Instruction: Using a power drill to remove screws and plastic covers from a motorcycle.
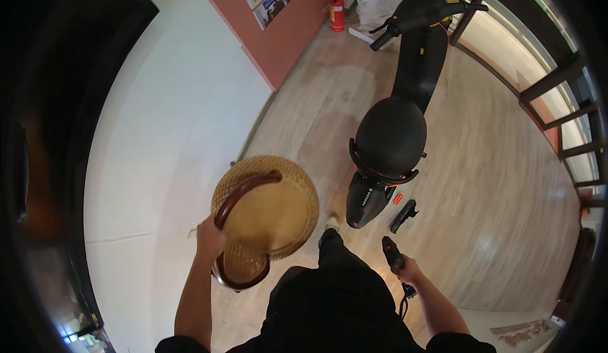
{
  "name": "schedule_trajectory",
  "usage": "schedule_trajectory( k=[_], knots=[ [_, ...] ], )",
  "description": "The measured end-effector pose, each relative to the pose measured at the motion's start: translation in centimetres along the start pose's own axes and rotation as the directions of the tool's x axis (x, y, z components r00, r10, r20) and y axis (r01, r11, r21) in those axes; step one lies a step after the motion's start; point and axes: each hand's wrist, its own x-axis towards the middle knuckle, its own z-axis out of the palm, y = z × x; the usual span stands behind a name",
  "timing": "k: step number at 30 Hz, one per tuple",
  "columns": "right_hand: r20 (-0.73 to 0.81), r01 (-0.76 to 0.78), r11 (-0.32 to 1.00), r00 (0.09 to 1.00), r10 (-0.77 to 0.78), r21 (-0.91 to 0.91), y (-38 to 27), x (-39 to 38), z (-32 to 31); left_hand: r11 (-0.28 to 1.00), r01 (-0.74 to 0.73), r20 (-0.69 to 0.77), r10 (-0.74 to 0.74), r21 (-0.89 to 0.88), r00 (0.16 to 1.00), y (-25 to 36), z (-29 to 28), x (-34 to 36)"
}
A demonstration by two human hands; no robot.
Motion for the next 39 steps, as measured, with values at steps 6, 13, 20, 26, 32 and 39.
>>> schedule_trajectory(
  k=[6,13,20,26,32,39],
  knots=[
    [-0.174,0.015,0.999,0.985,-0.01,0.029,-2.3,-3.3,2.5,0.981,-0.086,0.16,0.114,-0.174,0.981,3.3,3.5,18.1],
    [-0.375,-0.157,0.945,0.889,0.261,0.286,-2.4,-9.0,8.6,0.919,0.017,0.415,0.162,-0.395,0.895,6.1,8.7,38.6],
    [-0.412,-0.281,0.799,0.738,0.534,0.532,-7.9,-13.7,19.1,0.908,0.08,0.581,0.194,-0.412,0.79,9.2,14.7,52.3],
    [-0.345,-0.437,0.834,0.767,0.541,0.336,-18.0,-13.3,22.9,0.942,0.041,0.631,0.19,-0.332,0.753,7.4,14.8,62.6],
    [-0.358,-0.475,0.852,0.773,0.523,0.22,-21.7,-10.5,24.7,0.977,0.023,0.613,0.114,-0.21,0.782,4.3,15.9,69.3],
    [-0.389,-0.477,0.824,0.727,0.565,0.305,-23.1,-9.1,24.7,0.974,0.072,0.69,0.099,-0.214,0.717,3.7,18.5,72.6]
  ],
)
